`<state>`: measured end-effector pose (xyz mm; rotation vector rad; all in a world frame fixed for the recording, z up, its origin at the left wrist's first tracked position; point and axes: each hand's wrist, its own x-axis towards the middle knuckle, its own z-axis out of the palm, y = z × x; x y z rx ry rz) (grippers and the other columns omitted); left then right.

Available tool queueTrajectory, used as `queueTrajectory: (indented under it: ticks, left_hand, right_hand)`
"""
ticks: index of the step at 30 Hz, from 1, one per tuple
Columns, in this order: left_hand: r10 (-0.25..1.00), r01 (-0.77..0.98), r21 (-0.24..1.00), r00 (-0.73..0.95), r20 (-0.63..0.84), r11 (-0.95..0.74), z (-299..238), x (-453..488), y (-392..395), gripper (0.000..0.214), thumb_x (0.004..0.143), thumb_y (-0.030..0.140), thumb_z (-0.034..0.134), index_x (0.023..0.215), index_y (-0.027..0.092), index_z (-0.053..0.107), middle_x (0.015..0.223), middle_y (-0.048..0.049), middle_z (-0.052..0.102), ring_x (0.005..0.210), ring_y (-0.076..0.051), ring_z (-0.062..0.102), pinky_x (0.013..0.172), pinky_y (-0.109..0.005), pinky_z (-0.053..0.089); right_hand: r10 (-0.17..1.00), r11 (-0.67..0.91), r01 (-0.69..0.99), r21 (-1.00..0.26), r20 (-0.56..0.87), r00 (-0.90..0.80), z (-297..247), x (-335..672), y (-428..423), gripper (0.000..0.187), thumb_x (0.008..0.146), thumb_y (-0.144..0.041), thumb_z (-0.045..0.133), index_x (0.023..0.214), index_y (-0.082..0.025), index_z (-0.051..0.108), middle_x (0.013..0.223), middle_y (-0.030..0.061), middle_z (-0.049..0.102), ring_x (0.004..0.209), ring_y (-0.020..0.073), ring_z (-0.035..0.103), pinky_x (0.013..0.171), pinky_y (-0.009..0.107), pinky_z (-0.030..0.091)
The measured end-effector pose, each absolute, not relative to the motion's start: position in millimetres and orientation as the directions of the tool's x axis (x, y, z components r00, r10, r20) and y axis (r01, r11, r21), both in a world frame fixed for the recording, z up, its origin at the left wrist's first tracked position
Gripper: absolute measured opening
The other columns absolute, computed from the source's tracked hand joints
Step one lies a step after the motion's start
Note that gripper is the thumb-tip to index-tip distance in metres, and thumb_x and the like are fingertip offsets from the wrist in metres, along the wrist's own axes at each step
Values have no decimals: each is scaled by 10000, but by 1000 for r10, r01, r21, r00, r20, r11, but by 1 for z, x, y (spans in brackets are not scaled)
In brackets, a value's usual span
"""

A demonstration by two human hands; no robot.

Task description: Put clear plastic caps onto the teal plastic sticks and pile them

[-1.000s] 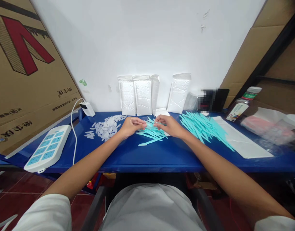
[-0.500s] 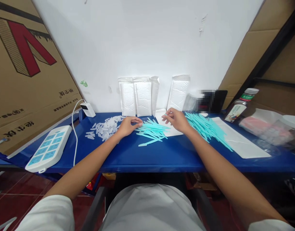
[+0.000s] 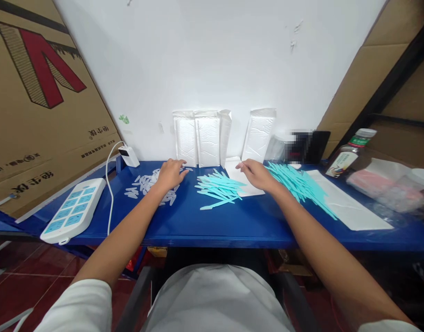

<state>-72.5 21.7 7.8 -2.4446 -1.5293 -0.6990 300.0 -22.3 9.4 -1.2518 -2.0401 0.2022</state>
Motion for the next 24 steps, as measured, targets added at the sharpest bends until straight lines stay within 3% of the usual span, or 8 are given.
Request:
queueTrajectory:
  ticks: [5, 9, 12, 18, 21, 24]
  left_hand:
    - [836, 913, 31, 359, 416, -407, 4, -92, 34, 329, 964, 349, 591, 1188, 186, 768, 1081, -160, 754, 1089, -362, 620, 961, -460, 492]
    - [767, 824, 89, 473, 432, -559, -4, -81, 39, 392, 1016, 297, 480, 1288, 188, 741, 1246, -147, 737, 1201, -331, 615, 1072, -450, 469]
    - [740, 785, 76, 540, 401, -614, -11, -69, 43, 423, 1015, 225, 444, 1321, 164, 730, 1286, -160, 733, 1237, -330, 616, 1093, -454, 461]
    - [780, 799, 126, 518, 350, -587, -16, -66, 49, 347, 962, 206, 541, 1207, 211, 786, 1167, -138, 759, 1123, -318, 676, 992, -403, 506]
    - [775, 784, 155, 524, 352, -601, -15, -69, 47, 356, 933, 210, 560, 1213, 212, 779, 1104, -130, 746, 1054, -304, 693, 937, -374, 519]
    - [781, 786, 157, 529, 332, -598, -13, -69, 45, 387, 874, 173, 580, 1221, 178, 750, 1085, -134, 734, 1019, -306, 690, 922, -381, 522]
  right_hand:
    - [832, 482, 765, -428, 496, -247, 5, 303, -19, 318, 1027, -315, 462, 1012, -162, 740, 1097, 177, 755, 1063, 300, 689, 945, 388, 492]
    - [865, 466, 758, -456, 414, -283, 9, 302, -25, 386, 1056, -408, 444, 891, -193, 719, 728, 77, 732, 699, 233, 682, 731, 334, 477]
    - [882, 448, 744, -495, 380, -278, 14, 302, -31, 406, 1053, -471, 470, 879, -209, 726, 679, 32, 731, 509, 176, 606, 656, 317, 437]
    - [854, 484, 765, -425, 420, -308, 18, 299, -33, 450, 1047, -459, 474, 739, -212, 691, 725, 76, 754, 678, 223, 644, 680, 320, 412]
    - [865, 475, 746, -466, 403, -300, 15, 297, -32, 279, 1034, -307, 454, 993, -186, 701, 824, 79, 785, 733, 222, 656, 734, 319, 435]
    - [869, 471, 724, -504, 406, -283, 11, 297, -31, 293, 1011, -214, 449, 1267, -167, 583, 900, 68, 798, 731, 210, 650, 757, 317, 448]
